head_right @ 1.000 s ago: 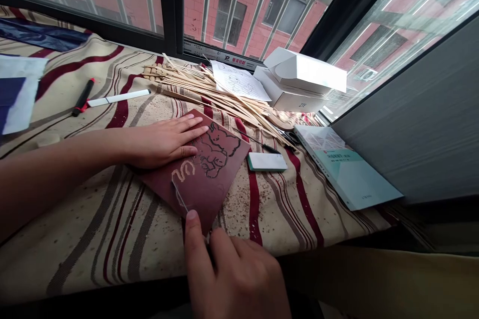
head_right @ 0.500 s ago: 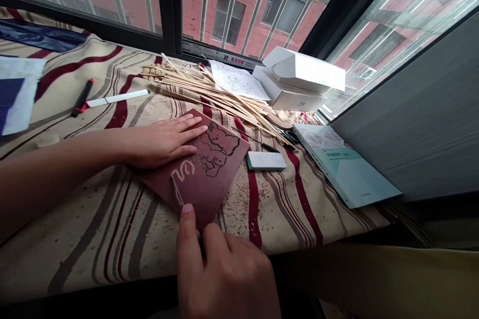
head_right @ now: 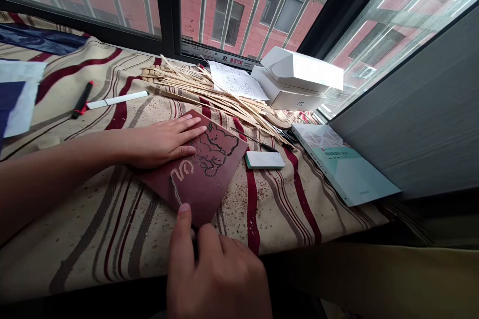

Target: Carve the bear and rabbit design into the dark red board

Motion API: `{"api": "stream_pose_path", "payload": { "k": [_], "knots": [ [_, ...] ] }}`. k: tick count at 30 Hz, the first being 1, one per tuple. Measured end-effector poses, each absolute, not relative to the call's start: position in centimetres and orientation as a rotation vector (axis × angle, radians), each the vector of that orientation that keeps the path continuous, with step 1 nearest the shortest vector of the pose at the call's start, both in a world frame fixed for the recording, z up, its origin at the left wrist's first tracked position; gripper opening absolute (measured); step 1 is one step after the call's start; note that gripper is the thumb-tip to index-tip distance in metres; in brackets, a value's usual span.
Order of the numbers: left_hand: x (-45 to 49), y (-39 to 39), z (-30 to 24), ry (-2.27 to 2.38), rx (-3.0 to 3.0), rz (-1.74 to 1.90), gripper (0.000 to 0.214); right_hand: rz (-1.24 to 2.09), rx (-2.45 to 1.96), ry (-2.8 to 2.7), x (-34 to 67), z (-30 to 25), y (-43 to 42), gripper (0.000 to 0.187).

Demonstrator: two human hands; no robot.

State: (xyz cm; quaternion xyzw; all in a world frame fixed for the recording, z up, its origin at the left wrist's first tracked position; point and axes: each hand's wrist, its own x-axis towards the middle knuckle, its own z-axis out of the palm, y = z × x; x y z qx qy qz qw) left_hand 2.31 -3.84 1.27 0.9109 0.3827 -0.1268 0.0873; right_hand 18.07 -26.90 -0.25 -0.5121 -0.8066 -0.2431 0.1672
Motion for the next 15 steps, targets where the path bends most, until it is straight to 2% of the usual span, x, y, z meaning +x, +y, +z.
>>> {"api": "stream_pose_path", "payload": {
  "k": [15],
  "knots": [
    [2.3,-3.9,1.3,1.14,2.717,-0.368,0.073,-0.741,-1.501,-2.282,16.7,-0.2,-26.8,0.034]
  ]
}}
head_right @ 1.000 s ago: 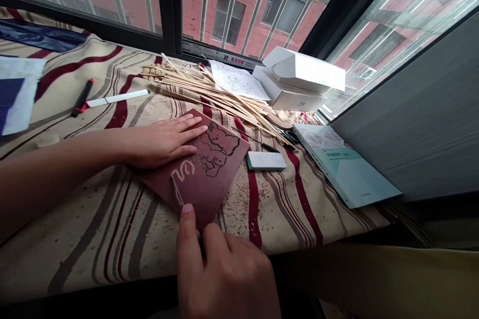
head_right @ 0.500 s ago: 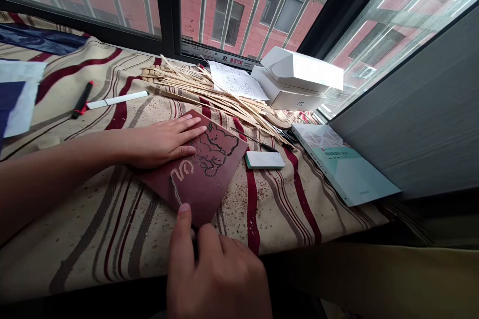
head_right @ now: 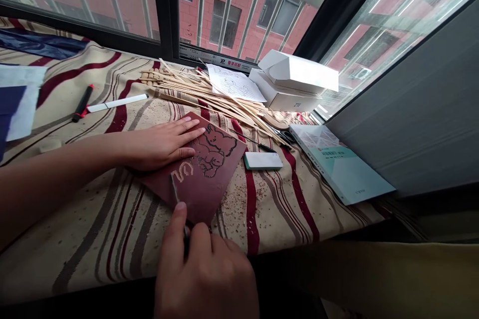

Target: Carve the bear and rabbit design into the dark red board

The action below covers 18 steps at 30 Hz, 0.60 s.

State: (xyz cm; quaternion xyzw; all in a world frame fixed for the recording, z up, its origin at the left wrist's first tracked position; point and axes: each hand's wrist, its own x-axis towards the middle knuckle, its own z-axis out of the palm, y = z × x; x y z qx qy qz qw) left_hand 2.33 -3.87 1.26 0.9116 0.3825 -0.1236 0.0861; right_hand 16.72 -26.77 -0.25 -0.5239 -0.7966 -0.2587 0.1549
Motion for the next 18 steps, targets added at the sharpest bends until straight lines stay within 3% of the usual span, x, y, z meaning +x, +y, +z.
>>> {"api": "stream_pose_path", "payload": {
  "k": [18],
  "knots": [
    [2.4,-4.1,1.4,1.134,2.703,-0.379,0.074,-0.499,-1.324,-2.505,22.3,0.4,-26.7,0.038]
  ]
}}
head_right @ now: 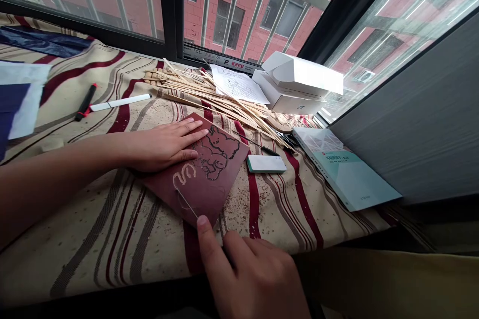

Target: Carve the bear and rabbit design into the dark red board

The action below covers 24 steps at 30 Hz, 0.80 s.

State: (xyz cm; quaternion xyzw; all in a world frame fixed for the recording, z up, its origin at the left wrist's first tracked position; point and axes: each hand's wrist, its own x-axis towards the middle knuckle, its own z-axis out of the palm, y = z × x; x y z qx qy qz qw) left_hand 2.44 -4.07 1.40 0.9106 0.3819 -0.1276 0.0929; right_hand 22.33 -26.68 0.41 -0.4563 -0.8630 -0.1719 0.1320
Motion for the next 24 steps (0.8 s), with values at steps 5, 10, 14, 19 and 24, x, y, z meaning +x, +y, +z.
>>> {"api": "stream_pose_path", "payload": {
  "k": [5,10,14,19,24],
  "knots": [
    [2.4,-4.0,1.2,1.137,2.708,-0.372,0.074,-0.506,-1.299,-2.478,22.0,0.6,-25.8,0.038],
    [2.2,-3.8,0.9,1.093,2.729,-0.31,0.074,-0.531,-1.287,-2.466,21.4,0.6,-25.9,0.034],
    [2.3,-3.8,1.0,1.11,2.722,-0.296,0.074,-0.548,-1.326,-2.452,20.9,0.3,-26.2,0.037],
    [2.4,-4.0,1.5,1.132,2.706,-0.374,0.074,-0.582,-1.322,-2.44,20.6,0.4,-26.4,0.037],
    [2.2,-3.9,1.3,1.127,2.696,-0.349,0.074,-0.597,-1.34,-2.468,20.5,0.6,-26.6,0.039]
  ]
}}
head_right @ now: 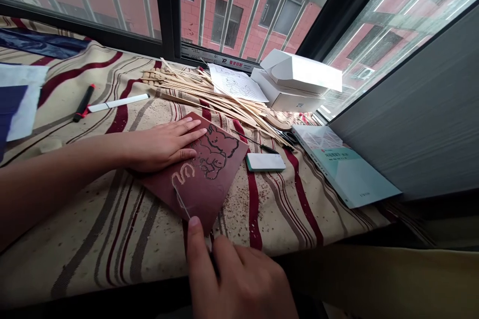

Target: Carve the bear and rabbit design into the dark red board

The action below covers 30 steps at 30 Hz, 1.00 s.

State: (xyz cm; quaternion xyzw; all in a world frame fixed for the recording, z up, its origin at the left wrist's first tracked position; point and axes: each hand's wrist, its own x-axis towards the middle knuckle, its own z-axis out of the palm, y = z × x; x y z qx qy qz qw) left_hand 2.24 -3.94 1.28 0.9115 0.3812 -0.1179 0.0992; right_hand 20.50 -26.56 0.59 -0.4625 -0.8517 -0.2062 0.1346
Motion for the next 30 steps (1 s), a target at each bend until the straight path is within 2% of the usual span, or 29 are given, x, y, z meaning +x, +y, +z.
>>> {"api": "stream_pose_path", "payload": {
  "k": [6,18,22,27,30],
  "knots": [
    [2.1,-3.5,0.7,1.076,2.739,-0.266,0.076,-0.61,-1.353,-2.447,20.3,0.2,-26.6,0.041],
    [2.2,-3.8,1.0,1.092,2.729,-0.342,0.075,-0.58,-1.333,-2.437,20.5,0.1,-26.6,0.036],
    [2.2,-3.9,1.2,1.126,2.718,-0.36,0.075,-0.552,-1.349,-2.433,20.4,-0.2,-26.4,0.044],
    [2.3,-3.9,1.2,1.081,2.735,-0.352,0.075,-0.629,-1.348,-2.401,20.0,-0.4,-26.7,0.036],
    [2.2,-3.8,1.1,1.112,2.728,-0.327,0.076,-0.657,-1.386,-2.38,19.3,-0.5,-26.8,0.04]
  ]
}}
